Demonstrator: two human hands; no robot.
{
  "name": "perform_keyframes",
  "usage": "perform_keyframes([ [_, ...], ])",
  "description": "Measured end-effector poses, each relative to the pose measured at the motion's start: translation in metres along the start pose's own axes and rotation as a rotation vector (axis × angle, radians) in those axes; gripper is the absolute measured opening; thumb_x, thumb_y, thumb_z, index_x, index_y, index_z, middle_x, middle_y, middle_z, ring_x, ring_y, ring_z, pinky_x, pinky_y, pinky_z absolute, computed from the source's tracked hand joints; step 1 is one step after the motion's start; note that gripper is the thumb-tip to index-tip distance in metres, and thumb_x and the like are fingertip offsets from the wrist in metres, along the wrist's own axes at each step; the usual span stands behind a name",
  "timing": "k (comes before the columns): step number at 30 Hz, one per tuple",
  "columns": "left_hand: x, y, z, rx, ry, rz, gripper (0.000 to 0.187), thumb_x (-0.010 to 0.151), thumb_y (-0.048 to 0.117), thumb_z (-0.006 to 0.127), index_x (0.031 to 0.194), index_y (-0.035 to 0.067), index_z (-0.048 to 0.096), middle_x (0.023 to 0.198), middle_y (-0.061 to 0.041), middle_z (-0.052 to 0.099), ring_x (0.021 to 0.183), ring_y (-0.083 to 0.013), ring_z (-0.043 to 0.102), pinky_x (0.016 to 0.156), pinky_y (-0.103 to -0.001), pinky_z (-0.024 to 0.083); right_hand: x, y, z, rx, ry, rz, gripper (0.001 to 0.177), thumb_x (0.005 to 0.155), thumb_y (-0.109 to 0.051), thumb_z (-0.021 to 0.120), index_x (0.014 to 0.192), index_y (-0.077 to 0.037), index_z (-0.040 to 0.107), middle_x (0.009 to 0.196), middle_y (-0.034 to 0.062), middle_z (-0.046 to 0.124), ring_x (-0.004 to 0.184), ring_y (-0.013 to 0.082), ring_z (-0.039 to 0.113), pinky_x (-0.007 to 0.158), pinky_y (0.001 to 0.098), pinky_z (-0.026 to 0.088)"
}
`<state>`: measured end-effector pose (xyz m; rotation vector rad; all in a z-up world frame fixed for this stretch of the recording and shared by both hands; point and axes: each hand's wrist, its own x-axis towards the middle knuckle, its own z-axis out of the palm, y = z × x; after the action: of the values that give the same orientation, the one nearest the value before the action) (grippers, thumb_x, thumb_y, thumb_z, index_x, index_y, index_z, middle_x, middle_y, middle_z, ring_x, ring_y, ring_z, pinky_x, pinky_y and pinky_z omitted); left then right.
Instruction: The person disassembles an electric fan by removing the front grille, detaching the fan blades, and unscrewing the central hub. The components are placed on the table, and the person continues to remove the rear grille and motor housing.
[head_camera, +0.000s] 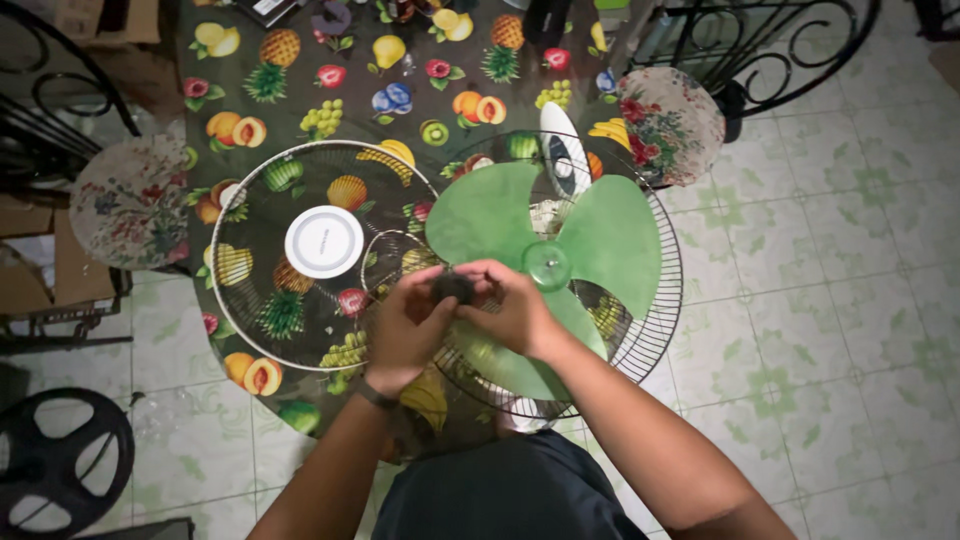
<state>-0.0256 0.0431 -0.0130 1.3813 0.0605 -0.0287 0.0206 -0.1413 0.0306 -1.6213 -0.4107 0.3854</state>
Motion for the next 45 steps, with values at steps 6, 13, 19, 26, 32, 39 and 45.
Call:
perform_keyframes([
  [6,-0.015,0.001,-0.019,-0.086,0.046,-0.033,0.041,0.096,0.003,0.069,0.135,0.003,0.059,0.117,-0.007,0.072,0.104,-0.0118,0.068,0.089,-0.027,0.055,0.004,-0.016,0.009,-0.253,-0.030,-0.011,0.048,0.081,-0.002,0.078,0.128,-0.007,0.069,0.092,0.0028,0.066,0.079,0.0087,0.062,0.074,0.0256,0.055],
  [13,-0.030,-0.009,-0.047,-0.010,0.187,0.005,0.040,0.095,0.003,0.069,0.134,0.004,0.062,0.113,-0.005,0.071,0.100,-0.0097,0.066,0.087,-0.025,0.053,0.006,-0.021,0.019,-0.415,-0.047,-0.096,0.047,0.080,-0.002,0.080,0.125,-0.006,0.069,0.100,0.0072,0.067,0.081,0.0147,0.063,0.074,0.0277,0.054],
  [19,-0.042,-0.033,-0.075,0.027,0.286,-0.090,0.035,0.096,0.004,0.070,0.131,0.002,0.068,0.110,-0.006,0.072,0.097,-0.0107,0.065,0.085,-0.025,0.053,0.001,-0.015,0.018,-0.519,-0.027,-0.239,0.043,0.082,-0.007,0.079,0.124,-0.007,0.068,0.111,0.0109,0.069,0.098,0.0251,0.067,0.089,0.0356,0.054],
  [26,-0.063,-0.053,-0.087,-0.102,0.304,-0.094,0.039,0.086,-0.003,0.075,0.124,-0.001,0.064,0.114,-0.007,0.072,0.103,-0.0122,0.068,0.090,-0.027,0.055,-0.006,-0.007,0.011,-0.658,0.034,-0.347,0.040,0.084,-0.008,0.075,0.123,-0.006,0.068,0.118,0.0134,0.068,0.112,0.0341,0.062,0.099,0.0423,0.050],
  [32,-0.081,-0.057,-0.089,-0.081,0.312,-0.135,0.045,0.080,-0.004,0.080,0.121,0.001,0.063,0.107,-0.008,0.074,0.095,-0.0141,0.070,0.085,-0.029,0.058,-0.012,-0.005,0.013,-0.740,0.040,-0.413,0.038,0.083,-0.007,0.075,0.120,-0.005,0.068,0.119,0.0125,0.069,0.112,0.0337,0.062,0.100,0.0445,0.048],
  [39,-0.090,-0.069,-0.091,-0.040,0.385,0.010,0.045,0.081,0.003,0.084,0.121,0.002,0.063,0.101,-0.006,0.068,0.088,-0.0116,0.064,0.078,-0.028,0.055,-0.019,-0.007,0.025,-0.781,-0.003,-0.457,0.043,0.083,-0.012,0.076,0.124,-0.004,0.066,0.130,0.0153,0.066,0.122,0.0360,0.060,0.107,0.0461,0.046],
  [45,-0.107,-0.060,-0.101,0.484,0.556,0.157,0.043,0.072,0.016,0.092,0.109,0.004,0.074,0.112,-0.010,0.061,0.090,-0.0194,0.067,0.079,-0.031,0.057,-0.022,-0.014,0.052,-0.864,-0.052,-0.433,0.058,0.080,-0.027,0.081,0.131,-0.005,0.063,0.139,0.0175,0.062,0.133,0.0396,0.052,0.113,0.0501,0.039],
])
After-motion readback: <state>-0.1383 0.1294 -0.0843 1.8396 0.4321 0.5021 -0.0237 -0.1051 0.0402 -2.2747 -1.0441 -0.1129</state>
